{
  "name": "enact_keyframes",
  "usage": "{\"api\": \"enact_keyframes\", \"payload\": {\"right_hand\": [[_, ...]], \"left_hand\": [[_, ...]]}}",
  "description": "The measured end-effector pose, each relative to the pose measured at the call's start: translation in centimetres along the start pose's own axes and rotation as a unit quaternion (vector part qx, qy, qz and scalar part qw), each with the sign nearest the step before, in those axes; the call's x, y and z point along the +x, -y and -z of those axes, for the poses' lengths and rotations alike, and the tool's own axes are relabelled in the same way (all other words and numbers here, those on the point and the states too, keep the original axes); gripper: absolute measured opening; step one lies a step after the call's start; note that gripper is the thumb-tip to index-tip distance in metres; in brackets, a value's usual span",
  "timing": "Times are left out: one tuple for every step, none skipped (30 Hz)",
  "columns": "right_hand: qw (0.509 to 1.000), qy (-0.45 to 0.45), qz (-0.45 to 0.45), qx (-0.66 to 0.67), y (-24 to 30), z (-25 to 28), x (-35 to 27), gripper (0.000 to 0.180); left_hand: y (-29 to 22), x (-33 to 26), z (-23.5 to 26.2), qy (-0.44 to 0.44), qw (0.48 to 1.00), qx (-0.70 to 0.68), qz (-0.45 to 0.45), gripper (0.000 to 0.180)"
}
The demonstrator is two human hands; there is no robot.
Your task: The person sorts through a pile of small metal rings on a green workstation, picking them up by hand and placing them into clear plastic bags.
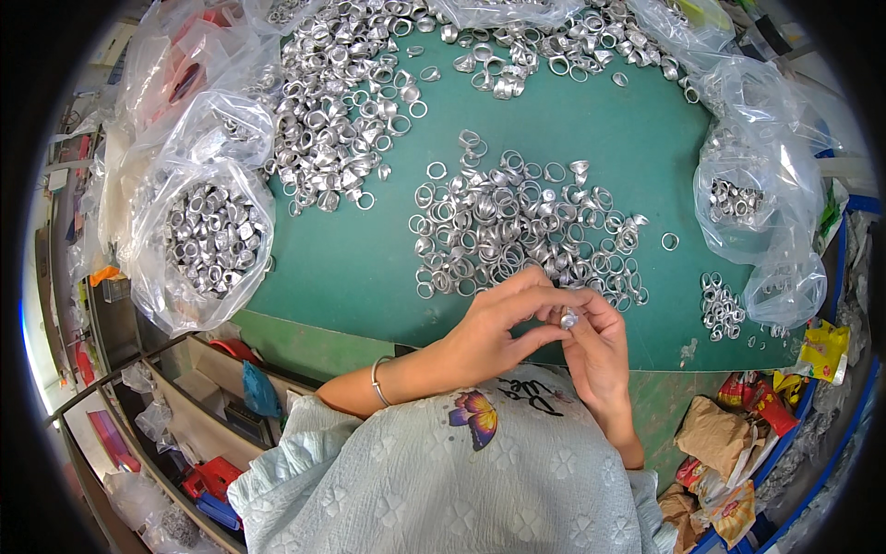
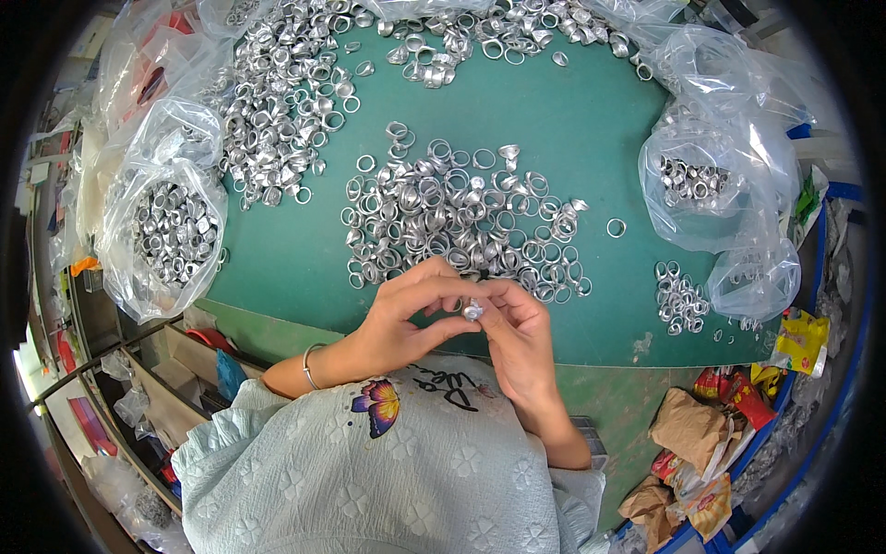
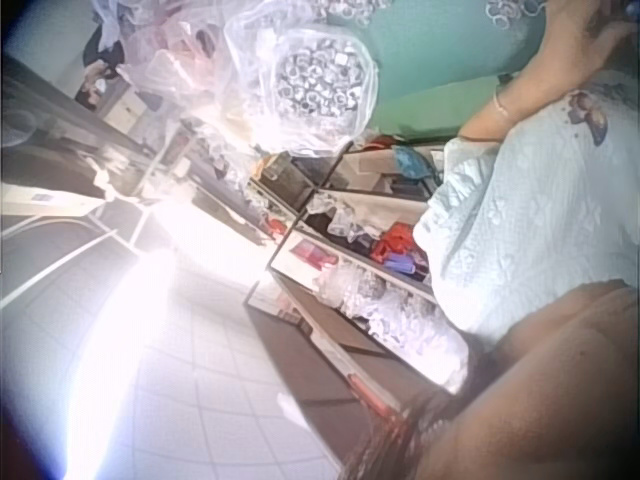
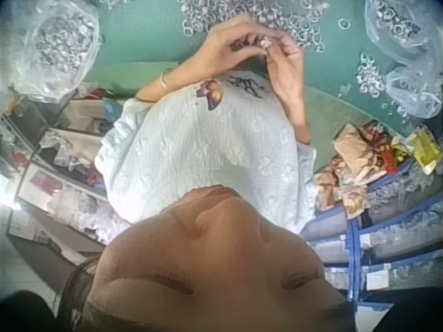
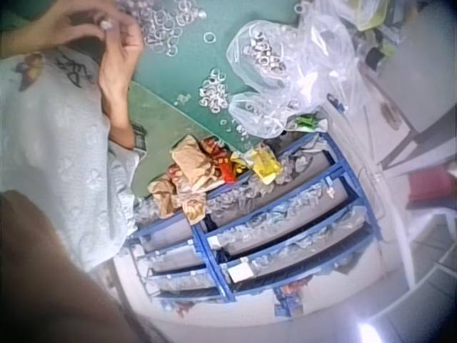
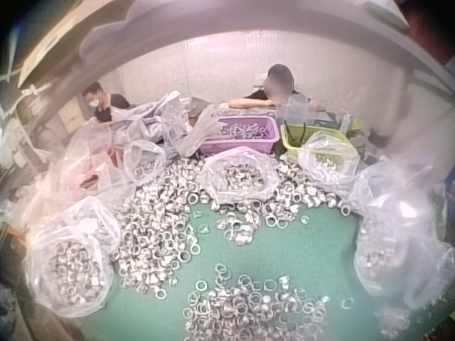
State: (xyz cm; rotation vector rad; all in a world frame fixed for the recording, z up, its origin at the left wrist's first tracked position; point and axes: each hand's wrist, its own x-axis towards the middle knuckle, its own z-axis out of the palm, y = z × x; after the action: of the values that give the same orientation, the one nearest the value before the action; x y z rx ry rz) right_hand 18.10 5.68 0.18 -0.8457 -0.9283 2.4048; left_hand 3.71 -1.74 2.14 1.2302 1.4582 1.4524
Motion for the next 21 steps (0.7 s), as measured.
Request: {"api": "enact_keyframes", "payload": {"right_hand": [[1.000, 0.002, 0.002, 0.000, -0.04, 0.03, -0.01, 0.012], [1.000, 0.003, 0.002, -0.002, -0.02, -0.01, -0.03, 0.012], [1.000, 0.003, 0.002, -0.004, 0.04, -0.08, -0.06, 0.013], [1.000, 0.003, 0.002, -0.006, 0.06, -0.12, -0.07, 0.013], [1.000, 0.005, 0.000, -0.009, 0.06, -0.09, -0.09, 0.013], [1.000, 0.007, -0.003, -0.012, 0.05, -0.03, -0.11, 0.014], [1.000, 0.009, -0.005, -0.015, 0.03, 0.03, -0.12, 0.014], [1.000, 0.007, -0.008, -0.013, 0.01, 0.08, -0.14, 0.015], [1.000, 0.006, -0.010, -0.012, -0.02, 0.12, -0.15, 0.016], [1.000, 0.004, -0.013, -0.010, -0.03, 0.14, -0.17, 0.017], [1.000, 0.012, -0.010, 0.001, -0.02, 0.04, -0.15, 0.017], [1.000, 0.020, -0.007, 0.012, 0.01, -0.13, -0.13, 0.018], [0.999, 0.029, -0.003, 0.023, 0.03, -0.23, -0.12, 0.019], [0.999, 0.034, -0.004, 0.026, -0.01, -0.19, -0.11, 0.019], [0.999, 0.038, -0.005, 0.029, -0.06, -0.11, -0.11, 0.019], [0.999, 0.043, -0.005, 0.033, -0.10, -0.07, -0.11, 0.019], [0.999, 0.037, -0.009, 0.034, -0.02, -0.15, -0.10, 0.019], [0.999, 0.032, -0.012, 0.034, 0.12, -0.30, -0.10, 0.018], [0.999, 0.026, -0.016, 0.035, 0.20, -0.37, -0.09, 0.017], [0.999, 0.023, -0.010, 0.025, 0.14, -0.31, -0.11, 0.017], [1.000, 0.020, -0.004, 0.014, 0.00, -0.17, -0.14, 0.016]], "left_hand": [[0.04, -0.03, 0.02, 0.000, 1.000, -0.004, 0.006, 0.040], [0.10, -0.07, 0.03, 0.000, 1.000, -0.008, 0.011, 0.040], [0.18, -0.10, 0.00, -0.002, 1.000, -0.009, 0.012, 0.039], [0.27, -0.12, -0.04, -0.004, 1.000, -0.010, 0.013, 0.038], [0.30, -0.13, -0.06, -0.005, 1.000, -0.012, 0.014, 0.038], [0.30, -0.13, -0.04, -0.003, 1.000, -0.011, 0.016, 0.038], [0.30, -0.13, 0.01, -0.001, 1.000, -0.009, 0.017, 0.038], [0.30, -0.14, 0.04, 0.001, 1.000, -0.008, 0.018, 0.038], [0.25, -0.14, 0.06, 0.000, 1.000, -0.008, 0.021, 0.038], [0.16, -0.12, 0.09, -0.001, 1.000, -0.008, 0.023, 0.038], [0.10, -0.10, 0.11, -0.001, 1.000, -0.008, 0.025, 0.038], [0.13, -0.09, 0.10, -0.001, 1.000, -0.009, 0.022, 0.038], [0.18, -0.08, 0.08, -0.001, 1.000, -0.011, 0.018, 0.038], [0.22, -0.08, 0.07, -0.001, 1.000, -0.011, 0.015, 0.037], [0.17, -0.05, 0.06, -0.002, 1.000, -0.008, 0.016, 0.037], [0.08, 0.02, 0.06, -0.003, 1.000, -0.005, 0.017, 0.036], [0.03, 0.07, 0.05, -0.004, 1.000, -0.003, 0.017, 0.036], [0.14, 0.04, 0.09, -0.001, 1.000, -0.001, 0.016, 0.039], [0.35, -0.04, 0.16, 0.003, 1.000, 0.002, 0.016, 0.042], [0.44, -0.08, 0.23, 0.008, 1.000, 0.004, 0.015, 0.045], [0.25, -0.08, 0.29, 0.016, 0.999, -0.013, 0.050, 0.051]]}}
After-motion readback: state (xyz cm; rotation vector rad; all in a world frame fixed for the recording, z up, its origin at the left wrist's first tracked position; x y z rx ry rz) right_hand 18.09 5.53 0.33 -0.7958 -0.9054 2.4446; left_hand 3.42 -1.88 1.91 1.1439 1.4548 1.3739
